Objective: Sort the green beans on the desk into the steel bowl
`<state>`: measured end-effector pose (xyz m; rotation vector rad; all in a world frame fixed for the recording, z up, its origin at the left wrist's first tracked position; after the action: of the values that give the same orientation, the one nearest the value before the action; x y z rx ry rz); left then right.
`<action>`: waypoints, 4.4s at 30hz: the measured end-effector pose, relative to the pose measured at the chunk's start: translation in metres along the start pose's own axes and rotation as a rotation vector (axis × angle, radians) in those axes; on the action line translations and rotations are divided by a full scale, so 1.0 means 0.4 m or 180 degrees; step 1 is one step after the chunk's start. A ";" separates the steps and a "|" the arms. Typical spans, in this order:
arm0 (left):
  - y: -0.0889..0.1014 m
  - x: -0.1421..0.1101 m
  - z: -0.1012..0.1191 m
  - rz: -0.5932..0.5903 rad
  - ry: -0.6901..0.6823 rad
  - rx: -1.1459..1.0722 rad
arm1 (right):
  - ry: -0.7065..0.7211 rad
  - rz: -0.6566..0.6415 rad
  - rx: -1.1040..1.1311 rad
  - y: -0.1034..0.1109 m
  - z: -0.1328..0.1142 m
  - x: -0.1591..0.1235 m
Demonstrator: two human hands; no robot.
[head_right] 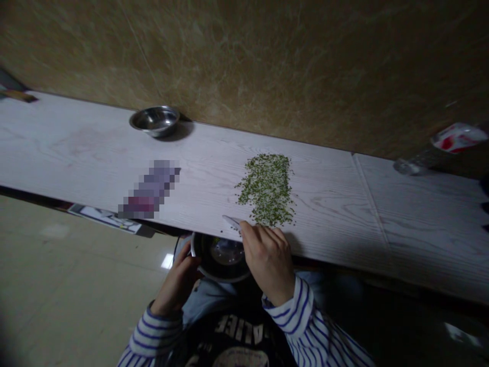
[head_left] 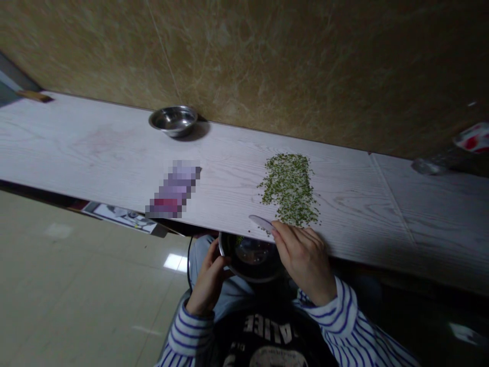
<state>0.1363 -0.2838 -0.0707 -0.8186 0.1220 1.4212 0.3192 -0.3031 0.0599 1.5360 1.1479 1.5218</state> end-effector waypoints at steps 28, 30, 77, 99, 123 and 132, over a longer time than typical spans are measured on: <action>-0.039 -0.012 -0.050 0.0001 0.0363 0.0124 | -0.0604 0.0677 -0.0407 0.060 0.146 -0.073; -0.045 -0.015 -0.049 0.0021 0.0401 0.0063 | -0.0602 0.0692 -0.0425 0.061 0.151 -0.055; -0.041 -0.015 -0.045 0.0163 0.0265 0.0032 | 0.1656 -0.0597 -0.0547 -0.032 0.124 0.179; -0.047 -0.019 -0.044 0.0070 0.0229 -0.0139 | 0.1207 -0.0216 -0.0898 0.013 0.082 0.075; -0.065 -0.017 -0.054 -0.0204 0.0406 0.0157 | 0.0902 -0.0185 -0.0550 0.070 0.083 -0.042; -0.076 -0.021 -0.049 -0.0276 0.0448 0.0019 | 0.0797 -0.0201 -0.0415 0.065 0.063 -0.076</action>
<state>0.1695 -0.2997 -0.0674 -0.9084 0.1960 1.2812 0.3494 -0.3382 0.0698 1.2378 1.1969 1.7456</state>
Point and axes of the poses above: each hand's wrist, its own x-axis towards the middle knuckle, its own y-axis out of the back of the hand, z = x × y, the point moved 6 cm from there along x, towards the middle knuckle, and after that the axes turned 4 degrees about -x, right-handed, at the moved point
